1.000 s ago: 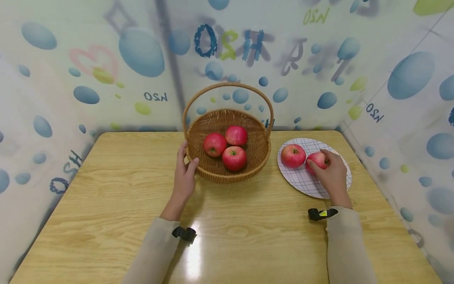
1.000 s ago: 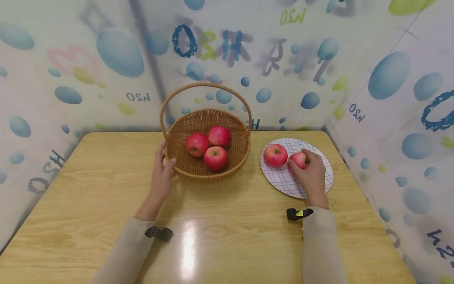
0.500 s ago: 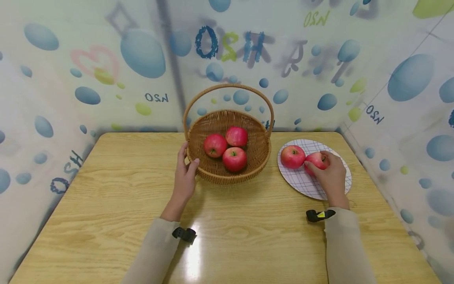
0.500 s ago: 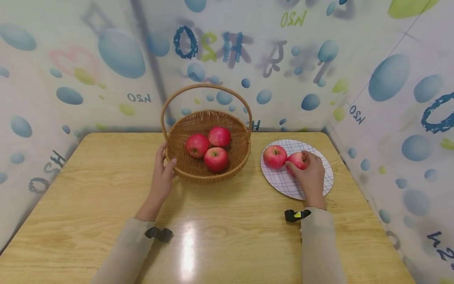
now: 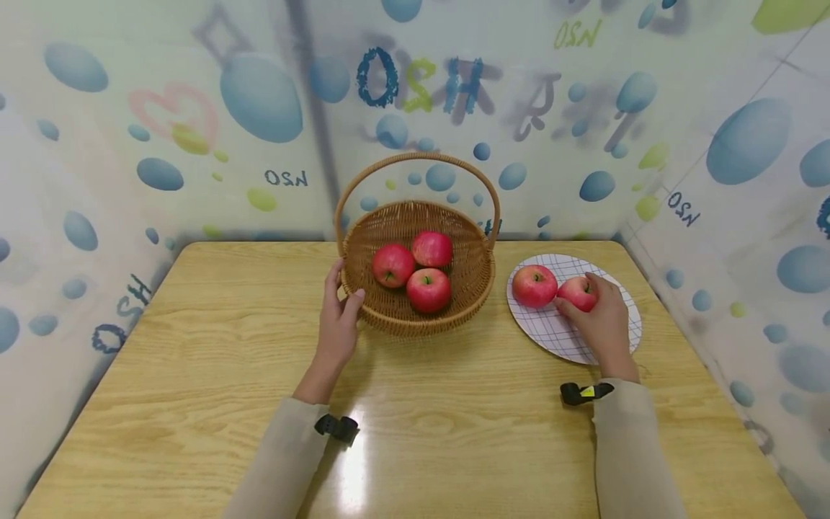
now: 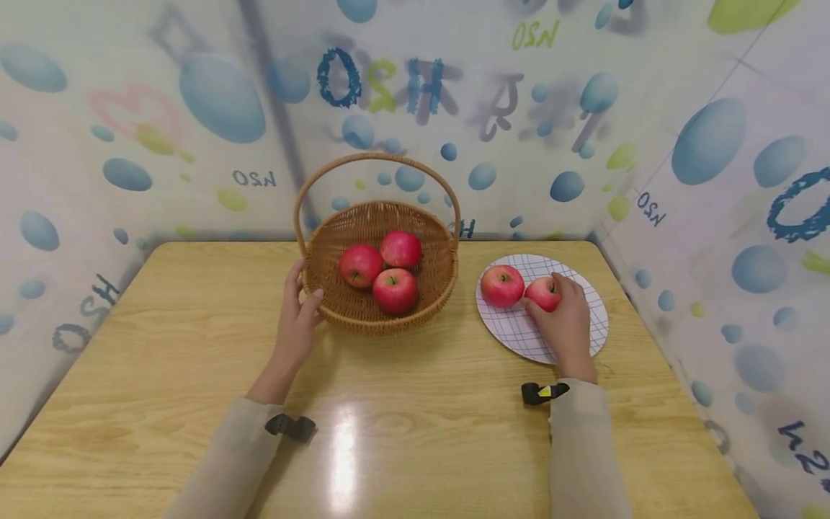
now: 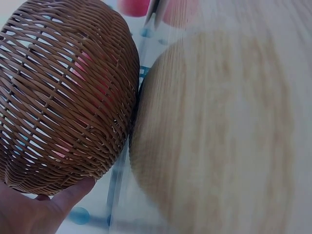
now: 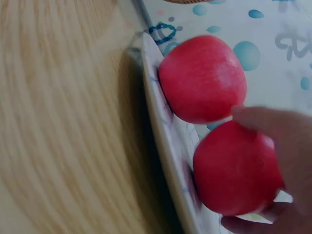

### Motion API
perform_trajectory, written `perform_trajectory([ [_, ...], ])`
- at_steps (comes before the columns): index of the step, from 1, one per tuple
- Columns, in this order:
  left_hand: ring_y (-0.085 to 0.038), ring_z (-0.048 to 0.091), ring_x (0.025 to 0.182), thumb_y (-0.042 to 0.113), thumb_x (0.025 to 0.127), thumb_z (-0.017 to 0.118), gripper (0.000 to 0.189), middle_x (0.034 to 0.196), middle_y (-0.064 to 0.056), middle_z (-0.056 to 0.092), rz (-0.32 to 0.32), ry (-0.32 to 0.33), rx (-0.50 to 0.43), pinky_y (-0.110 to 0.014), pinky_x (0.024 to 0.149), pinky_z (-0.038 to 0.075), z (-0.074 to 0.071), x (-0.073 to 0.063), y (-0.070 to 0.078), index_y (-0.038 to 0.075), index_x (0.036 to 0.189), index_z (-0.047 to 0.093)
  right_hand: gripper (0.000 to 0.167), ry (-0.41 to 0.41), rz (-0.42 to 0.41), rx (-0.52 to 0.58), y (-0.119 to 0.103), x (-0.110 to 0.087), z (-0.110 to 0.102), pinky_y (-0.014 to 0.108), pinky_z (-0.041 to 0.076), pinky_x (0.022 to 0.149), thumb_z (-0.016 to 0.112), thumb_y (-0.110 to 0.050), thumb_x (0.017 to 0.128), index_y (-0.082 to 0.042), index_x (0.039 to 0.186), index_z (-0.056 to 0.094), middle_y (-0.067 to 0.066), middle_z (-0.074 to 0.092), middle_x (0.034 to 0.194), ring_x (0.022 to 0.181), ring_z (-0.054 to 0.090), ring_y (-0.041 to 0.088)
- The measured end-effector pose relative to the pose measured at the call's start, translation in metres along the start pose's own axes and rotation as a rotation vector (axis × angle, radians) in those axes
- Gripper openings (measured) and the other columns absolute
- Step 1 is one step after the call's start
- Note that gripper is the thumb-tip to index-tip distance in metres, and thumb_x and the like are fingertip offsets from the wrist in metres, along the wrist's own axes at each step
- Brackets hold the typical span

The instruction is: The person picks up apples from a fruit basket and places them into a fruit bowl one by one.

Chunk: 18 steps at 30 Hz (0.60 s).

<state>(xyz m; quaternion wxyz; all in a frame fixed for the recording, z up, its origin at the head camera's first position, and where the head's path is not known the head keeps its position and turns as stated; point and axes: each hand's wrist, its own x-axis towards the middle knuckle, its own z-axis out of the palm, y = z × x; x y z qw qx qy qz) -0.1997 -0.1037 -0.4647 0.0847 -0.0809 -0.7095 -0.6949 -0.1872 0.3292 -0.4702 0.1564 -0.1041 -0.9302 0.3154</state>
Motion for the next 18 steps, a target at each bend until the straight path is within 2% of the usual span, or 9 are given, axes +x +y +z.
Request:
perform_trajectory([
  [7, -0.048, 0.054, 0.129, 0.013, 0.106, 0.043, 0.063, 0.164, -0.016, 0.021, 0.001, -0.002, 0.015, -0.014, 0.087, 0.049, 0.0, 0.0003, -0.0001, 0.022, 0.163, 0.018, 0.063, 0.035, 0.044, 0.046, 0.0051, -0.0026, -0.0067, 0.06, 0.042, 0.109, 0.064, -0.029, 0.094, 0.001, 0.147, 0.047, 0.028, 0.05, 0.146, 0.135, 0.046, 0.044],
  [18, -0.046, 0.055, 0.13, 0.016, 0.107, 0.044, 0.062, 0.165, -0.015, 0.022, -0.01, 0.001, 0.045, -0.015, 0.088, 0.048, -0.0009, -0.0004, 0.0003, 0.024, 0.163, 0.018, 0.065, 0.025, 0.101, 0.118, 0.0015, -0.0015, -0.0053, 0.057, 0.04, 0.112, 0.067, -0.03, 0.095, 0.0, 0.149, 0.046, 0.027, 0.05, 0.147, 0.134, 0.047, 0.041],
])
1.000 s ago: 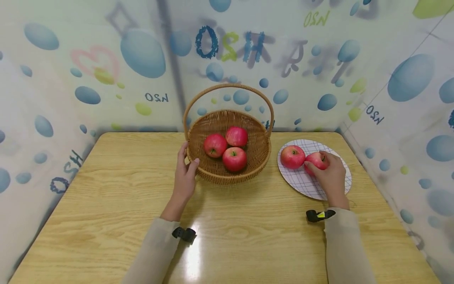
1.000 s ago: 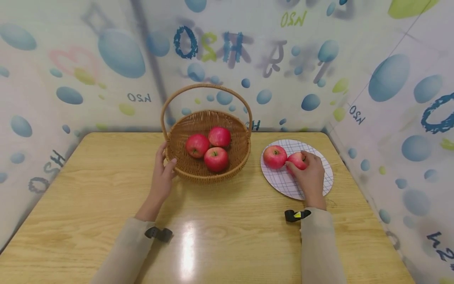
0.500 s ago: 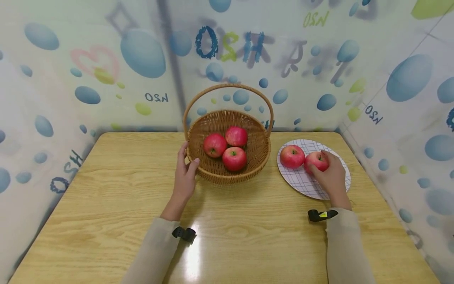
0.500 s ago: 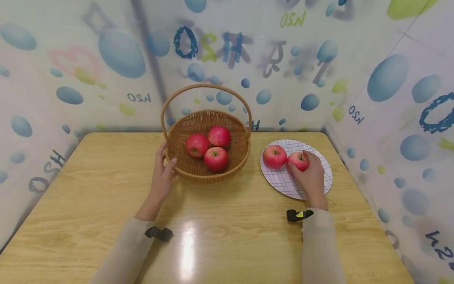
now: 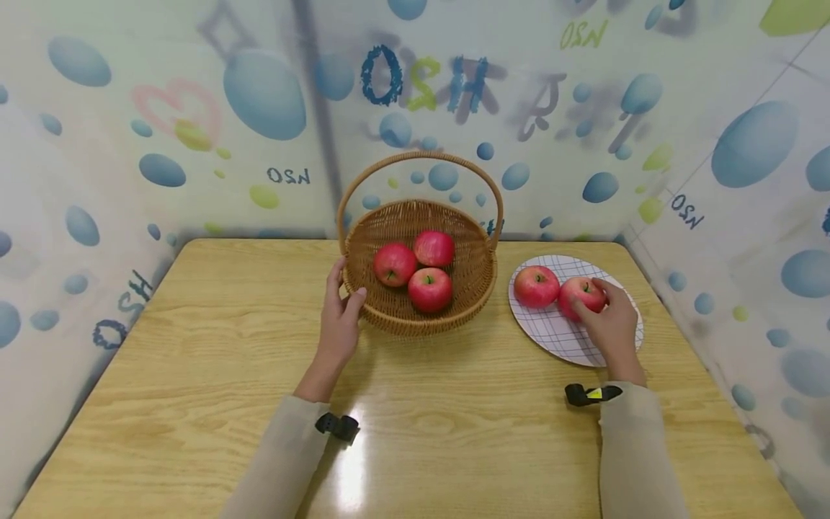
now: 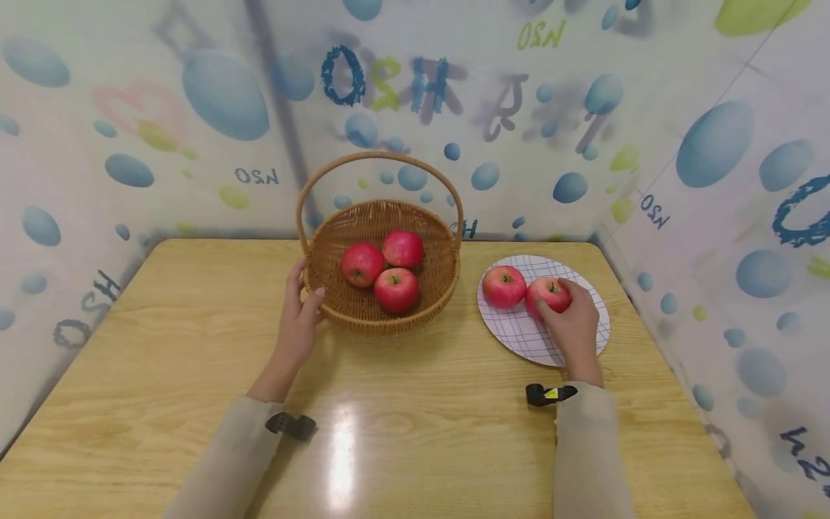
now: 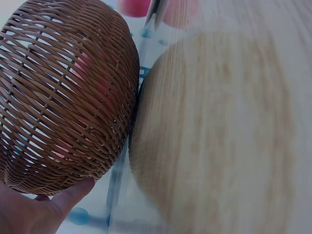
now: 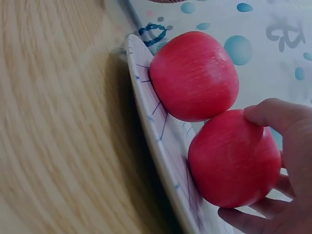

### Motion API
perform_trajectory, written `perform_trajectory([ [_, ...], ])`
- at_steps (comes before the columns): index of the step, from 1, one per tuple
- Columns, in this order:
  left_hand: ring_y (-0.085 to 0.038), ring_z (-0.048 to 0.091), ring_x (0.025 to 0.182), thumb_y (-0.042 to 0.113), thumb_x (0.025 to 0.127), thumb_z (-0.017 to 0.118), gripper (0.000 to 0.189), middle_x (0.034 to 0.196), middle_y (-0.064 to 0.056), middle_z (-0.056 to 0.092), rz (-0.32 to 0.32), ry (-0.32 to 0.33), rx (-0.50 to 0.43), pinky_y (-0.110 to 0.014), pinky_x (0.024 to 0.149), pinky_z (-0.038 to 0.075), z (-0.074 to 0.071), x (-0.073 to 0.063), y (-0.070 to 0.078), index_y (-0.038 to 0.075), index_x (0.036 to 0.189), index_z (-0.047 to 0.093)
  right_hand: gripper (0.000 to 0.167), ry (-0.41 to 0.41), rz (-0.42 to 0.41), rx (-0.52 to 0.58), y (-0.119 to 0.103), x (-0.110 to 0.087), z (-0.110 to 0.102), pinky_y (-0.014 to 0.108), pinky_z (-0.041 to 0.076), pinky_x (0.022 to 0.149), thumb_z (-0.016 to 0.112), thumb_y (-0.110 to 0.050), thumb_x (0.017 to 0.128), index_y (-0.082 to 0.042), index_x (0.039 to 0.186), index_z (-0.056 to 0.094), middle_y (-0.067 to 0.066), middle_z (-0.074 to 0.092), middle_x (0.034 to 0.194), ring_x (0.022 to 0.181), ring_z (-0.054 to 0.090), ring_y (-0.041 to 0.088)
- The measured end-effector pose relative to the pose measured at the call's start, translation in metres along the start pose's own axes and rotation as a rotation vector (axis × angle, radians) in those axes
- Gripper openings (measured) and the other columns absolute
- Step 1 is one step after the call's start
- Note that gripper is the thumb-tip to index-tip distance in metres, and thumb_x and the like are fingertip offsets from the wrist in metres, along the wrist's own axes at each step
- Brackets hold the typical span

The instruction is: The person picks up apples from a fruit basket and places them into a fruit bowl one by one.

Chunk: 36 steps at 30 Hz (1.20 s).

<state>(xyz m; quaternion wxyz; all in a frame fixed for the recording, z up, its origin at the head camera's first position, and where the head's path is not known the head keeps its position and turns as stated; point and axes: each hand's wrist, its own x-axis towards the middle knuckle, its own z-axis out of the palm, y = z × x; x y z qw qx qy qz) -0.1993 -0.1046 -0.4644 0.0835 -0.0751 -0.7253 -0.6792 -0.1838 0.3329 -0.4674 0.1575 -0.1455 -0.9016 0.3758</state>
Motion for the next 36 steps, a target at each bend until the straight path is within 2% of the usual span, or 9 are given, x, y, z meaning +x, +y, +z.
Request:
perform_trajectory([
  [6, -0.045, 0.055, 0.13, 0.016, 0.107, 0.043, 0.062, 0.165, -0.014, 0.022, 0.0, 0.002, -0.002, -0.016, 0.088, 0.049, 0.001, 0.0, 0.0, 0.024, 0.163, 0.018, 0.067, -0.009, 0.064, 0.03, -0.004, 0.001, -0.001, 0.057, 0.039, 0.114, 0.065, -0.033, 0.096, -0.002, 0.152, 0.043, 0.026, 0.046, 0.151, 0.137, 0.044, 0.042],
  [10, -0.044, 0.055, 0.131, 0.018, 0.107, 0.043, 0.062, 0.165, -0.014, 0.022, -0.005, 0.001, -0.006, -0.016, 0.089, 0.048, 0.002, 0.0, -0.001, 0.025, 0.162, 0.018, 0.07, 0.031, 0.08, 0.049, -0.008, 0.0, -0.004, 0.058, 0.038, 0.115, 0.066, -0.036, 0.096, -0.003, 0.153, 0.042, 0.025, 0.043, 0.154, 0.142, 0.041, 0.042],
  [14, -0.044, 0.055, 0.13, 0.018, 0.107, 0.044, 0.062, 0.165, -0.015, 0.022, -0.007, 0.001, -0.007, -0.015, 0.088, 0.048, 0.003, 0.001, -0.002, 0.025, 0.162, 0.018, 0.067, 0.124, 0.022, 0.066, -0.02, -0.003, -0.012, 0.056, 0.04, 0.114, 0.07, -0.034, 0.094, -0.005, 0.15, 0.047, 0.02, 0.046, 0.154, 0.144, 0.041, 0.037],
  [18, -0.045, 0.056, 0.127, 0.015, 0.107, 0.044, 0.062, 0.164, -0.015, 0.023, -0.006, 0.007, -0.022, -0.015, 0.086, 0.048, 0.004, 0.002, -0.002, 0.025, 0.162, 0.019, 0.062, 0.172, -0.068, 0.141, -0.048, -0.011, -0.019, 0.051, 0.041, 0.115, 0.074, -0.028, 0.092, -0.009, 0.147, 0.052, 0.012, 0.051, 0.151, 0.142, 0.045, 0.031],
  [21, -0.046, 0.056, 0.126, 0.013, 0.107, 0.043, 0.062, 0.164, -0.014, 0.023, -0.008, 0.019, -0.026, -0.014, 0.085, 0.048, 0.003, 0.002, -0.002, 0.026, 0.162, 0.02, 0.059, 0.143, -0.159, 0.205, -0.073, -0.019, -0.02, 0.045, 0.044, 0.113, 0.076, -0.023, 0.09, -0.009, 0.144, 0.056, 0.009, 0.055, 0.147, 0.138, 0.05, 0.028],
  [27, -0.046, 0.056, 0.124, 0.012, 0.107, 0.043, 0.062, 0.165, -0.014, 0.023, 0.006, 0.016, -0.018, -0.014, 0.085, 0.048, 0.003, 0.001, -0.003, 0.025, 0.162, 0.019, 0.058, 0.037, -0.384, 0.228, -0.111, -0.035, -0.006, 0.016, 0.045, 0.105, 0.081, -0.012, 0.085, -0.008, 0.138, 0.061, 0.01, 0.06, 0.141, 0.13, 0.054, 0.024],
  [29, -0.045, 0.056, 0.124, 0.013, 0.107, 0.043, 0.062, 0.165, -0.014, 0.022, 0.003, 0.022, -0.009, -0.014, 0.085, 0.047, 0.004, 0.001, -0.004, 0.026, 0.162, 0.019, 0.057, -0.014, -0.439, 0.214, -0.122, -0.04, 0.001, 0.023, 0.046, 0.107, 0.081, -0.013, 0.085, -0.009, 0.138, 0.061, 0.011, 0.059, 0.142, 0.131, 0.053, 0.025],
  [33, -0.044, 0.056, 0.125, 0.013, 0.107, 0.043, 0.062, 0.166, -0.013, 0.021, 0.002, 0.026, -0.003, -0.015, 0.086, 0.047, 0.004, 0.001, -0.005, 0.026, 0.162, 0.02, 0.06, -0.131, -0.499, 0.185, -0.143, -0.045, 0.015, 0.049, 0.049, 0.107, 0.082, -0.02, 0.085, -0.01, 0.14, 0.06, 0.012, 0.057, 0.144, 0.135, 0.052, 0.028],
  [36, -0.044, 0.054, 0.127, 0.012, 0.106, 0.043, 0.062, 0.166, -0.012, 0.021, 0.015, 0.031, 0.009, -0.015, 0.087, 0.046, 0.003, 0.002, -0.004, 0.026, 0.162, 0.02, 0.062, -0.232, -0.51, 0.175, -0.158, -0.045, 0.027, 0.054, 0.05, 0.104, 0.082, -0.026, 0.085, -0.011, 0.141, 0.058, 0.011, 0.055, 0.146, 0.135, 0.052, 0.029],
])
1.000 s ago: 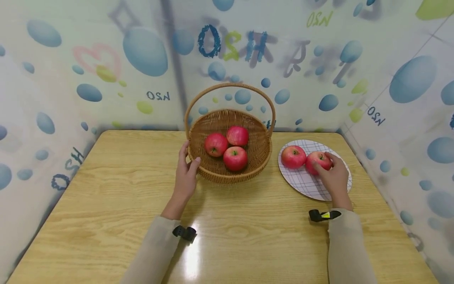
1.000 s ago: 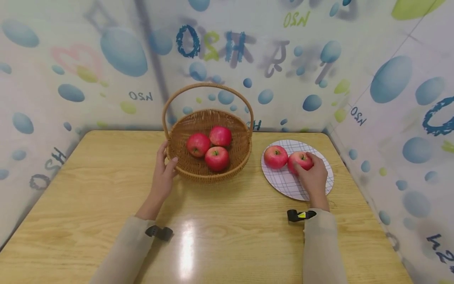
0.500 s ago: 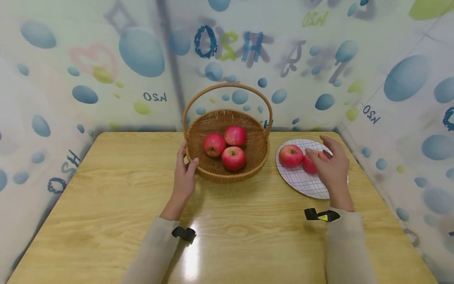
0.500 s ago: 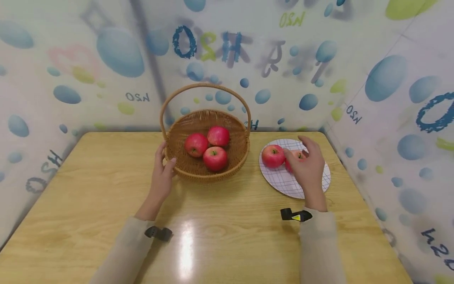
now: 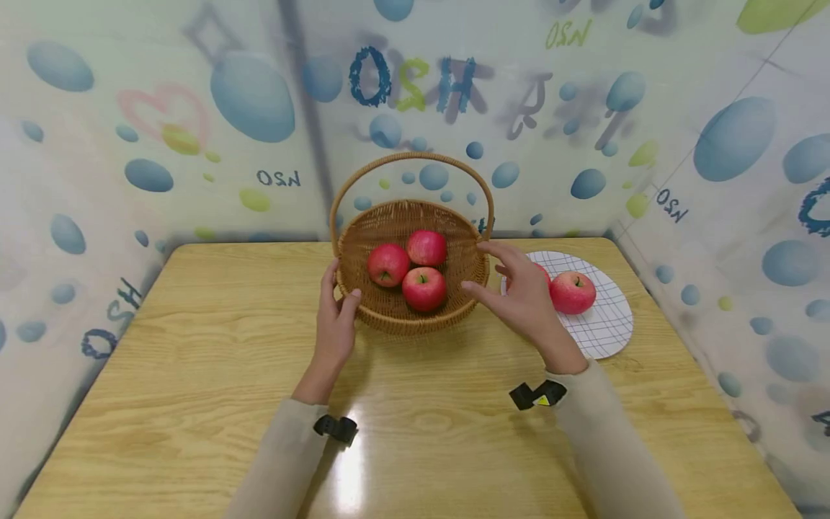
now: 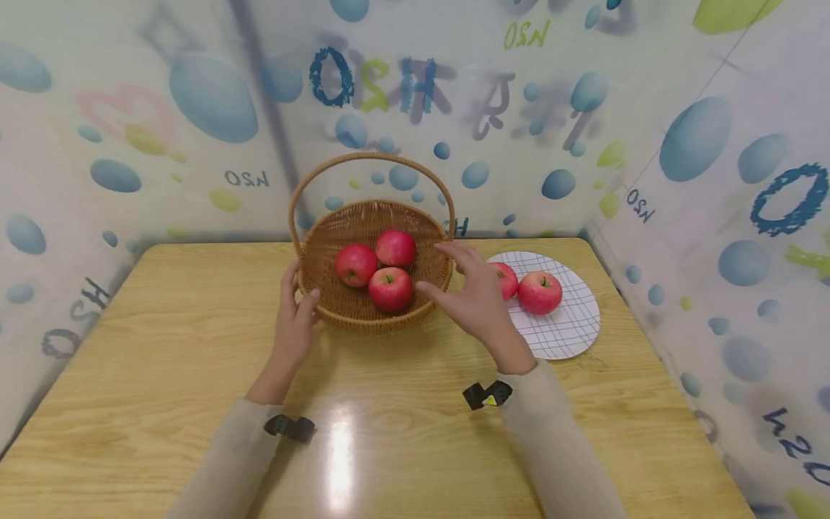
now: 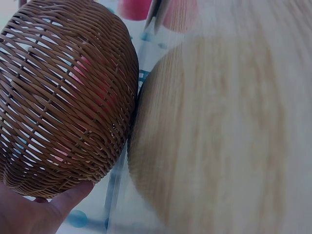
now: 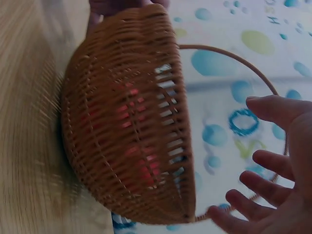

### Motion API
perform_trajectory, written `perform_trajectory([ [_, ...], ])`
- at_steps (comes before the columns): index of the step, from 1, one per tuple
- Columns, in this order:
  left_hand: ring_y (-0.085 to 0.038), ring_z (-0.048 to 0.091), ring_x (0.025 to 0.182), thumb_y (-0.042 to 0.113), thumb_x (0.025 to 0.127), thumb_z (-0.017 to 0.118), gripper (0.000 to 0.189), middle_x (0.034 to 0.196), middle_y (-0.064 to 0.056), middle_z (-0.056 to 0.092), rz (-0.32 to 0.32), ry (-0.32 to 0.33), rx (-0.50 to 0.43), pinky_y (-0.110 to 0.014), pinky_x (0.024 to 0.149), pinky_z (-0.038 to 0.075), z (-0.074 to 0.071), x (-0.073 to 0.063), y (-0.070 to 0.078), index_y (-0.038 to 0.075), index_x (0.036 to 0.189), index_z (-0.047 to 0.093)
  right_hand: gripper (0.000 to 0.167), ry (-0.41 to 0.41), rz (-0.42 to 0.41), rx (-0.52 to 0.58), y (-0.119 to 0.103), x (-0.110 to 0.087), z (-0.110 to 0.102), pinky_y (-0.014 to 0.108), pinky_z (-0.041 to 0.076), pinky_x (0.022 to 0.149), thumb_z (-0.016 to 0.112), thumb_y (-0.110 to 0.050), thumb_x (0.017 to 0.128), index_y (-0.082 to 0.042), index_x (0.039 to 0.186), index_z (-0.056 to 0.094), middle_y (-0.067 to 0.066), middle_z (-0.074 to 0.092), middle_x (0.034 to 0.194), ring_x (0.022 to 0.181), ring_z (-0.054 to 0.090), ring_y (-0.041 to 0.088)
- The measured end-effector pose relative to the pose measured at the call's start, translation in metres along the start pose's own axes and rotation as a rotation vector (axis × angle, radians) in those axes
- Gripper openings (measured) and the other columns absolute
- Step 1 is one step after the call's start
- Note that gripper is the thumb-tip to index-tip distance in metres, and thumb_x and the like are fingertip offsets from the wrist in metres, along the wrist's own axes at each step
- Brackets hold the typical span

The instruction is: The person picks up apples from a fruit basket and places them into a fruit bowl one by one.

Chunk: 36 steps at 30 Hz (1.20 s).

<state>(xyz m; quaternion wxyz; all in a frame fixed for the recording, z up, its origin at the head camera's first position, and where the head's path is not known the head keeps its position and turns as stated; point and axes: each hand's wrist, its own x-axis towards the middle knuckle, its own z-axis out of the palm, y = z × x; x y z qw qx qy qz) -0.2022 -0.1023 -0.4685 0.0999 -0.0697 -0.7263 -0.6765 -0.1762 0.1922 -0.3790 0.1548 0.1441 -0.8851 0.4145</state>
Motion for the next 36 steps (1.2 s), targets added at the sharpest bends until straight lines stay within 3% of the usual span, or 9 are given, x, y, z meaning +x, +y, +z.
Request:
perform_trajectory([
  [5, -0.045, 0.051, 0.131, 0.011, 0.106, 0.043, 0.063, 0.167, -0.011, 0.02, 0.019, 0.001, 0.009, -0.014, 0.089, 0.046, -0.002, 0.0, 0.001, 0.024, 0.162, 0.02, 0.062, -0.146, 0.015, -0.04, -0.01, 0.017, 0.016, 0.049, 0.055, 0.097, 0.079, -0.034, 0.087, -0.015, 0.142, 0.057, 0.007, 0.055, 0.148, 0.132, 0.054, 0.028],
  [8, -0.046, 0.051, 0.132, 0.011, 0.106, 0.044, 0.063, 0.167, -0.011, 0.02, 0.023, -0.005, 0.006, -0.014, 0.088, 0.046, -0.003, 0.001, 0.001, 0.023, 0.163, 0.019, 0.061, -0.206, 0.035, -0.058, -0.015, 0.028, 0.021, 0.047, 0.054, 0.088, 0.078, -0.036, 0.088, -0.016, 0.142, 0.058, 0.006, 0.056, 0.148, 0.11, 0.063, 0.03],
  [9, -0.045, 0.052, 0.131, 0.012, 0.106, 0.044, 0.063, 0.167, -0.011, 0.02, 0.019, -0.005, 0.005, -0.014, 0.088, 0.046, -0.003, 0.001, 0.002, 0.023, 0.163, 0.019, 0.061, -0.225, 0.045, -0.058, -0.015, 0.031, 0.023, 0.046, 0.054, 0.088, 0.078, -0.036, 0.088, -0.016, 0.142, 0.058, 0.006, 0.055, 0.148, 0.109, 0.063, 0.03],
  [12, -0.044, 0.051, 0.133, 0.012, 0.106, 0.045, 0.063, 0.167, -0.01, 0.019, 0.019, -0.011, -0.004, -0.014, 0.087, 0.046, -0.004, 0.0, 0.003, 0.022, 0.163, 0.019, 0.062, -0.291, 0.096, -0.025, -0.015, 0.041, 0.028, 0.048, 0.054, 0.095, 0.078, -0.036, 0.088, -0.013, 0.143, 0.058, 0.007, 0.055, 0.149, 0.112, 0.064, 0.034],
  [15, -0.043, 0.048, 0.136, 0.013, 0.106, 0.045, 0.063, 0.168, -0.009, 0.017, 0.017, -0.02, -0.004, -0.016, 0.089, 0.047, -0.003, 0.0, 0.004, 0.021, 0.163, 0.018, 0.065, -0.35, 0.12, -0.042, -0.01, 0.049, 0.035, 0.05, 0.049, 0.106, 0.079, -0.036, 0.087, -0.01, 0.143, 0.057, 0.01, 0.057, 0.147, 0.133, 0.056, 0.034],
  [23, -0.042, 0.049, 0.136, 0.014, 0.106, 0.045, 0.063, 0.167, -0.01, 0.018, 0.002, -0.014, 0.015, -0.016, 0.089, 0.046, -0.003, -0.002, 0.002, 0.026, 0.162, 0.019, 0.066, -0.506, 0.061, -0.164, -0.006, 0.066, 0.057, 0.044, 0.047, 0.109, 0.078, -0.027, 0.087, -0.009, 0.146, 0.055, 0.008, 0.06, 0.146, 0.132, 0.057, 0.027],
  [36, -0.044, 0.051, 0.132, 0.017, 0.106, 0.047, 0.063, 0.167, -0.006, 0.018, 0.015, -0.031, -0.002, -0.012, 0.086, 0.047, 0.0, 0.0, 0.002, 0.027, 0.162, 0.02, 0.07, -0.592, 0.095, -0.203, -0.006, 0.073, 0.065, 0.043, 0.046, 0.11, 0.077, -0.021, 0.088, -0.009, 0.151, 0.049, 0.009, 0.057, 0.148, 0.134, 0.054, 0.026],
])
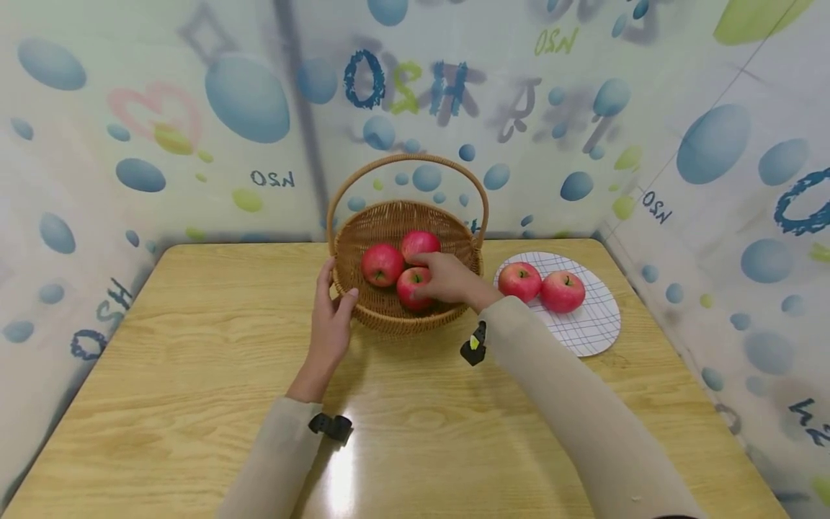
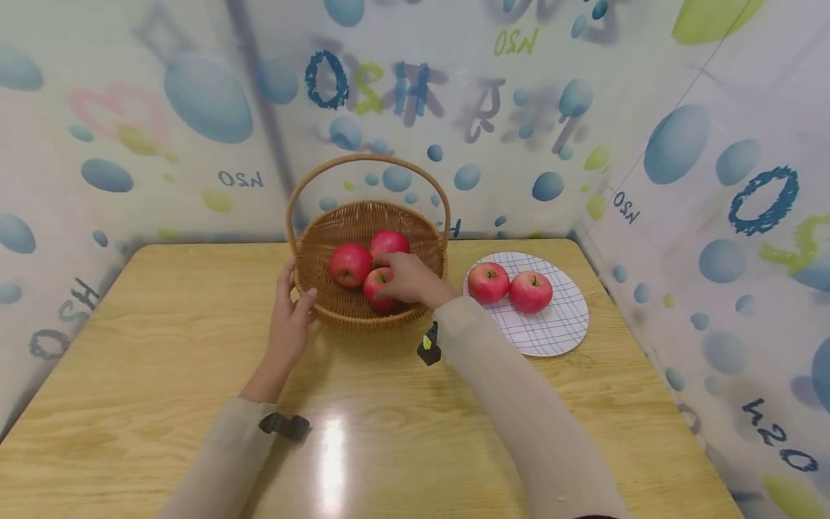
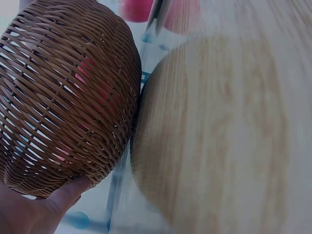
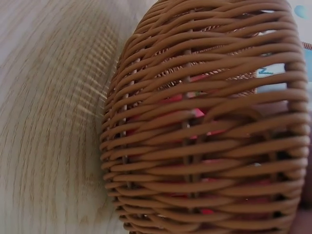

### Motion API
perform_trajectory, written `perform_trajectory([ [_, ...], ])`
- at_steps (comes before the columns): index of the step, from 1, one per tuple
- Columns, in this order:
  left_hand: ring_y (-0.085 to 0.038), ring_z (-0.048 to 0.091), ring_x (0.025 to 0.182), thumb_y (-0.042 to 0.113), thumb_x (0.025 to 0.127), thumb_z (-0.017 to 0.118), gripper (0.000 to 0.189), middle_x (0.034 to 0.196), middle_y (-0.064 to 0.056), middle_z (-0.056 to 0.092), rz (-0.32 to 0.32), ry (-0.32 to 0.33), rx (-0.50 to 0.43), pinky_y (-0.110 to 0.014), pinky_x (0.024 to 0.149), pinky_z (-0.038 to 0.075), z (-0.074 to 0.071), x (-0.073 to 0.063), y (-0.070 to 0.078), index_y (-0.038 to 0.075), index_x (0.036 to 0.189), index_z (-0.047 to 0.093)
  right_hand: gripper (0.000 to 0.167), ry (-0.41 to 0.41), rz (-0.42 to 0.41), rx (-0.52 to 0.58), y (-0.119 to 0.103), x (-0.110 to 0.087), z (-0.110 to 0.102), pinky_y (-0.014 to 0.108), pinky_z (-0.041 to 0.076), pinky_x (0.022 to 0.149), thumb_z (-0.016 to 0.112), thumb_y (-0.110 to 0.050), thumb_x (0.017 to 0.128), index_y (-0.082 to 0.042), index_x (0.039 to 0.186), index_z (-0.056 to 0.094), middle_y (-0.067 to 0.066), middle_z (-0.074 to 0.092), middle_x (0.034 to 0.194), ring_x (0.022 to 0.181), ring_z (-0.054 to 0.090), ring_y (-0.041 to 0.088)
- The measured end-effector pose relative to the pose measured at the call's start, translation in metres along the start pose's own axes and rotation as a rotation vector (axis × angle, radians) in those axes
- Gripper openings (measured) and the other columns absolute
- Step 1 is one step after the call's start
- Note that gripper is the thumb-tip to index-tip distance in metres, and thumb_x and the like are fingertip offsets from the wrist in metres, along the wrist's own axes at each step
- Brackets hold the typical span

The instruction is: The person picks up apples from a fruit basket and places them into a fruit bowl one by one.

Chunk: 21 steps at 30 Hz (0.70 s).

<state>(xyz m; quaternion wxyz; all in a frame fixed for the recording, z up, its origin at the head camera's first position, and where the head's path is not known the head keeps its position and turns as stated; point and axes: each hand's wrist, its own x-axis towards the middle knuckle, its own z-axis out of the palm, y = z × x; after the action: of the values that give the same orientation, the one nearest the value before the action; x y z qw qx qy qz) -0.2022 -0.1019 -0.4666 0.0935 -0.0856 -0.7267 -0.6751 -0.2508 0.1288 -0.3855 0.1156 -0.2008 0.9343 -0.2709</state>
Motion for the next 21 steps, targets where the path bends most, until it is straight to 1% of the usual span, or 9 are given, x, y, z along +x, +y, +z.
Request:
perform_trajectory([
  [4, -0.042, 0.051, 0.133, 0.016, 0.106, 0.047, 0.062, 0.167, -0.006, 0.02, 0.003, -0.003, -0.008, -0.012, 0.088, 0.047, -0.001, 0.0, 0.0, 0.026, 0.162, 0.021, 0.07, -0.021, 0.024, -0.002, 0.0, 0.003, 0.003, 0.043, 0.049, 0.106, 0.076, -0.022, 0.088, -0.008, 0.151, 0.048, 0.009, 0.06, 0.143, 0.127, 0.058, 0.026],
  [7, -0.042, 0.052, 0.133, 0.015, 0.106, 0.046, 0.062, 0.166, -0.007, 0.021, 0.001, -0.001, -0.009, -0.012, 0.088, 0.047, -0.001, 0.0, 0.0, 0.026, 0.162, 0.021, 0.07, -0.024, 0.031, -0.003, 0.002, 0.005, 0.005, 0.042, 0.049, 0.104, 0.077, -0.025, 0.089, -0.007, 0.149, 0.048, 0.01, 0.063, 0.137, 0.12, 0.06, 0.025],
  [10, -0.043, 0.053, 0.132, 0.016, 0.106, 0.046, 0.062, 0.166, -0.008, 0.022, 0.0, 0.001, -0.011, -0.012, 0.088, 0.047, -0.001, 0.0, 0.0, 0.027, 0.162, 0.021, 0.071, -0.032, 0.039, 0.0, 0.003, 0.007, 0.007, 0.041, 0.049, 0.104, 0.077, -0.03, 0.089, -0.006, 0.149, 0.048, 0.01, 0.064, 0.134, 0.118, 0.06, 0.024],
  [14, -0.042, 0.052, 0.134, 0.019, 0.106, 0.046, 0.062, 0.167, -0.006, 0.021, 0.004, -0.005, -0.01, -0.014, 0.092, 0.047, -0.001, 0.0, 0.001, 0.027, 0.162, 0.021, 0.072, -0.048, 0.045, 0.01, 0.003, 0.009, 0.008, 0.042, 0.048, 0.106, 0.076, -0.033, 0.089, -0.006, 0.15, 0.048, 0.01, 0.062, 0.139, 0.121, 0.058, 0.024],
  [16, -0.04, 0.051, 0.136, 0.018, 0.106, 0.046, 0.062, 0.167, -0.005, 0.021, 0.004, -0.006, -0.005, -0.016, 0.094, 0.046, 0.0, 0.001, 0.002, 0.027, 0.162, 0.021, 0.07, -0.054, 0.043, 0.01, 0.002, 0.01, 0.009, 0.041, 0.048, 0.104, 0.076, -0.033, 0.09, -0.004, 0.148, 0.049, 0.01, 0.062, 0.138, 0.119, 0.059, 0.023],
  [18, -0.039, 0.05, 0.137, 0.018, 0.106, 0.046, 0.062, 0.167, -0.004, 0.02, 0.007, -0.006, -0.002, -0.019, 0.096, 0.045, 0.0, 0.001, 0.001, 0.027, 0.162, 0.02, 0.065, -0.059, 0.043, 0.009, 0.001, 0.011, 0.009, 0.038, 0.048, 0.1, 0.075, -0.033, 0.09, -0.004, 0.144, 0.054, 0.01, 0.065, 0.13, 0.111, 0.059, 0.022],
  [21, -0.037, 0.047, 0.14, 0.018, 0.106, 0.046, 0.062, 0.167, -0.002, 0.02, 0.01, -0.002, 0.005, -0.021, 0.099, 0.044, 0.0, 0.0, 0.0, 0.026, 0.162, 0.02, 0.057, -0.062, 0.047, -0.013, 0.0, 0.012, 0.011, 0.034, 0.046, 0.087, 0.076, -0.033, 0.09, -0.004, 0.136, 0.06, 0.007, 0.065, 0.105, 0.093, 0.055, 0.02],
])
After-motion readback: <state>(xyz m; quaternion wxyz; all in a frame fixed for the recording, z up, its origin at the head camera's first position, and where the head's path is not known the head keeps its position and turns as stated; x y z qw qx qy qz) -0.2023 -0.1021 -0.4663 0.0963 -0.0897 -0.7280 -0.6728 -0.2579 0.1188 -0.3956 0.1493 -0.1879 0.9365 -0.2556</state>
